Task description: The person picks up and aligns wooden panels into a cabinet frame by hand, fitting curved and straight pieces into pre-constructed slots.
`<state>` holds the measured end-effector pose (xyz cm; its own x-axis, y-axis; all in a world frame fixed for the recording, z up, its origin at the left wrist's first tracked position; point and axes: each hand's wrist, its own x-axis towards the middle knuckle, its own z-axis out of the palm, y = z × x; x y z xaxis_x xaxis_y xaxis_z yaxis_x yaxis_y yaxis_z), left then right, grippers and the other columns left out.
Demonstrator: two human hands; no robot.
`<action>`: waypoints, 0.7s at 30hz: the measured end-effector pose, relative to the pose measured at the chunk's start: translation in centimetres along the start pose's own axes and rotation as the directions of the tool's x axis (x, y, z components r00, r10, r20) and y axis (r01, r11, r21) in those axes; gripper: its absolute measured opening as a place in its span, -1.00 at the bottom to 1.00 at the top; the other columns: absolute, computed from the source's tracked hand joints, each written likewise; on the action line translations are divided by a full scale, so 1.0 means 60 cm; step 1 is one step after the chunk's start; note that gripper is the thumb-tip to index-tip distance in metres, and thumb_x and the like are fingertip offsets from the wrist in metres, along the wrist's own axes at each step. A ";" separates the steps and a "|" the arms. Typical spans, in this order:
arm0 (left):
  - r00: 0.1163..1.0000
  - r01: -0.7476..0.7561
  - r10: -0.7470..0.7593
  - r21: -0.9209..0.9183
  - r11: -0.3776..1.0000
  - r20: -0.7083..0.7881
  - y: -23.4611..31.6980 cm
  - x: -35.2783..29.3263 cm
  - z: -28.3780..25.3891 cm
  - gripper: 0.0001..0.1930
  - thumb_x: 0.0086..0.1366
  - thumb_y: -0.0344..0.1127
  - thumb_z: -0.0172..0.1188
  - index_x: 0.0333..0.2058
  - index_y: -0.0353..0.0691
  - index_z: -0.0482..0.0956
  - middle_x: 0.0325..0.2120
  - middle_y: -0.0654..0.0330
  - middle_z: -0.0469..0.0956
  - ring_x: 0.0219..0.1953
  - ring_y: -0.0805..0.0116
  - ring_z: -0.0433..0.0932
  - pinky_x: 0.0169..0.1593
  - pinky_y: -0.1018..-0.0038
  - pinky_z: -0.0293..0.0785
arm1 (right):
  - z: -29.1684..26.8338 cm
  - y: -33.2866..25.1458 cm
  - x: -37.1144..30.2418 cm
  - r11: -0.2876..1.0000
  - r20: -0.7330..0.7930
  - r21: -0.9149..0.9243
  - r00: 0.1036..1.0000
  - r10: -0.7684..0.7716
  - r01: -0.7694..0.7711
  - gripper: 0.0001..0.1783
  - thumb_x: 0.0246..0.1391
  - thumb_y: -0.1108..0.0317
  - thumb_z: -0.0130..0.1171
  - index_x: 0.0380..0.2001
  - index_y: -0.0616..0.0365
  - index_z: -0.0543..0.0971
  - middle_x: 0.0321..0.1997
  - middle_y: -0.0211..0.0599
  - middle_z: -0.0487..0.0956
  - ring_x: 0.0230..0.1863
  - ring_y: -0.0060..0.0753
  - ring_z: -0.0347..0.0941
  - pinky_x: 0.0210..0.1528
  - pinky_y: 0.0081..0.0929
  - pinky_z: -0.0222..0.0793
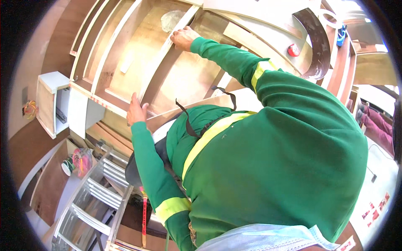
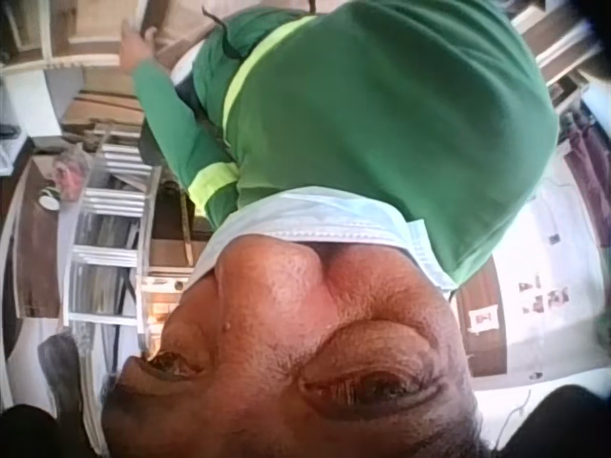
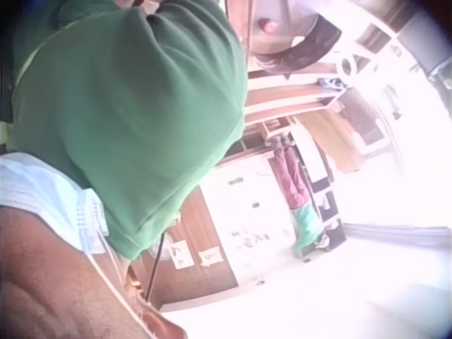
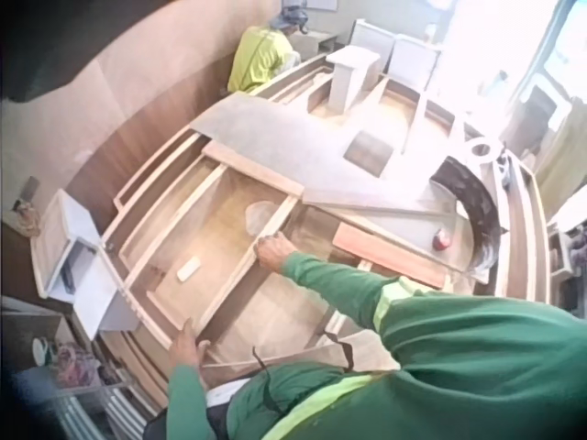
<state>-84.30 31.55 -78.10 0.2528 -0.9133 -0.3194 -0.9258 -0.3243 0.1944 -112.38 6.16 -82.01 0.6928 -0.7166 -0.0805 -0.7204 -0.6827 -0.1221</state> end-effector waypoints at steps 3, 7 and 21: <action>0.999 0.024 -0.024 -0.011 1.000 0.029 -0.008 -0.011 -0.003 -0.21 0.21 -0.24 0.40 0.37 0.00 0.21 0.07 -0.09 0.56 0.03 -0.20 0.57 0.06 0.00 0.49 | -0.010 -0.006 -0.002 1.000 -0.072 -0.024 0.997 -0.020 0.018 -0.73 0.03 0.14 0.36 -0.21 -0.03 0.63 -0.20 -0.39 0.66 0.04 -0.28 0.57 -0.03 -0.08 0.42; 1.000 0.008 -0.008 0.051 0.999 0.000 -0.018 -0.011 0.003 -0.22 0.18 -0.23 0.41 0.36 0.04 0.27 0.06 -0.09 0.56 0.05 -0.17 0.56 0.07 0.02 0.49 | -0.033 -0.012 0.022 0.998 -0.108 -0.011 0.992 -0.064 0.063 -0.70 -0.03 0.13 0.41 -0.25 -0.04 0.63 -0.21 -0.43 0.66 0.07 -0.27 0.55 -0.03 -0.04 0.41; 0.968 -0.217 0.225 0.080 0.973 -0.108 0.040 -0.070 -0.231 -0.52 0.12 -0.15 0.43 0.02 -0.13 0.63 -0.16 -0.02 0.66 -0.07 -0.03 0.61 0.00 0.15 0.48 | -0.200 -0.067 -0.011 0.857 0.117 0.270 0.868 -0.482 0.439 -0.74 0.08 0.26 0.25 -0.14 0.03 0.58 -0.26 -0.12 0.65 -0.12 0.06 0.60 -0.07 -0.01 0.51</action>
<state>-83.68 31.22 -63.44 0.0673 -0.9839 -0.1656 -0.9779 -0.0979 0.1845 -110.33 7.64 -69.58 0.9526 -0.2766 -0.1270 -0.3044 -0.8612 -0.4071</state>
